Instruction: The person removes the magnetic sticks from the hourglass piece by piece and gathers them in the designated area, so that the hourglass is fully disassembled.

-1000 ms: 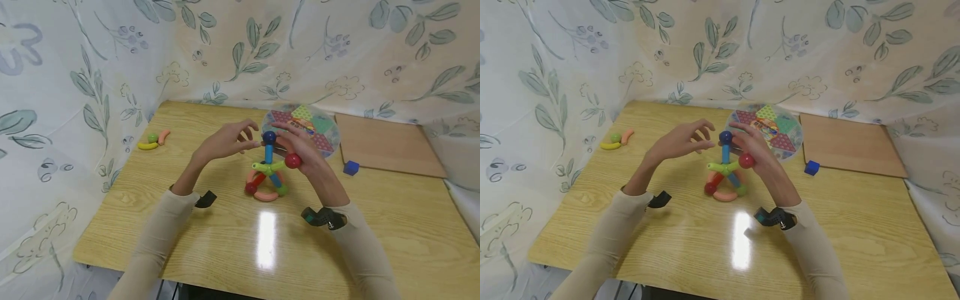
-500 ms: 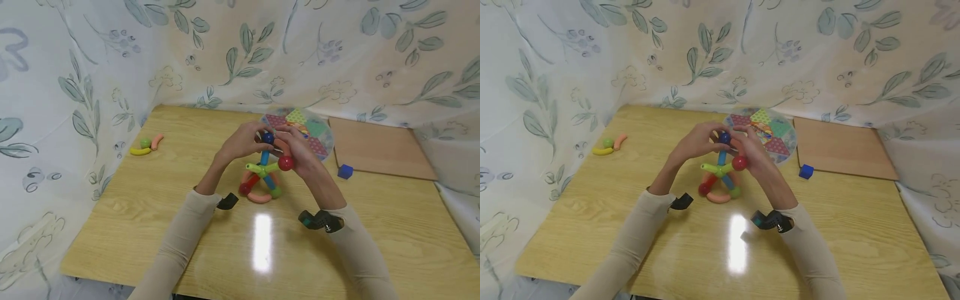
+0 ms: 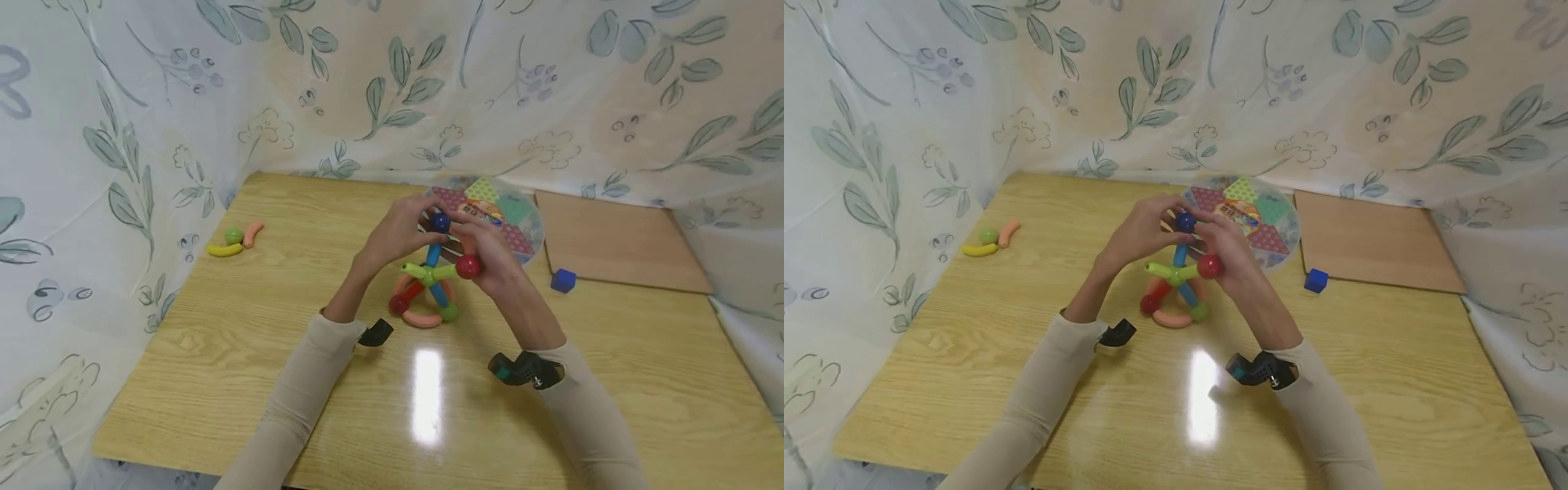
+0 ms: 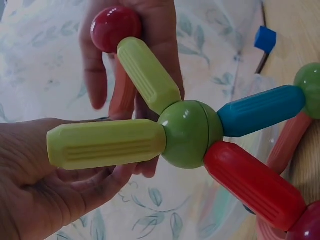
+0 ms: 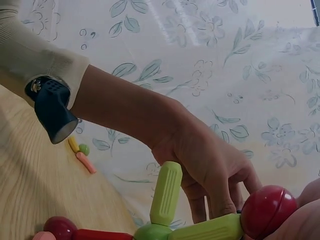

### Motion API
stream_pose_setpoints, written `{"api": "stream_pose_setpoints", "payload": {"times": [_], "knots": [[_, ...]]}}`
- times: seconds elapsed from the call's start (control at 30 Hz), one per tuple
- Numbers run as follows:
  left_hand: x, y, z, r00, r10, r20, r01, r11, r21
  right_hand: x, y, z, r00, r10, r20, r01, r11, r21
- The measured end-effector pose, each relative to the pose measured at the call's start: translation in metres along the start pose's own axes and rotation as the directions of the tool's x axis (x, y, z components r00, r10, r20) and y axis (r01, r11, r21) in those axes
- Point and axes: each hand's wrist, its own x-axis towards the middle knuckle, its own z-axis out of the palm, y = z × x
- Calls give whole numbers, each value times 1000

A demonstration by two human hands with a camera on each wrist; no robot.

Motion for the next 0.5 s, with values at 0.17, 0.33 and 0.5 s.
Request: {"api": "stream_pose_setpoints", "payload": {"times": [0.17,0.33,0.5], "knots": [[-1,2,2,1000,-12,-19,12,1000,-8,1,2,0,1000,-6,-9,6,1000,4],[-1,-1,2,999,2,-36,-3,1000,-20,2,2,2,1000,-23,-18,23,1000,-17],[-1,-3,2,999,16,-50,-17,1000,-19,1,1,2,1000,-15,-23,14,999,-33]]}}
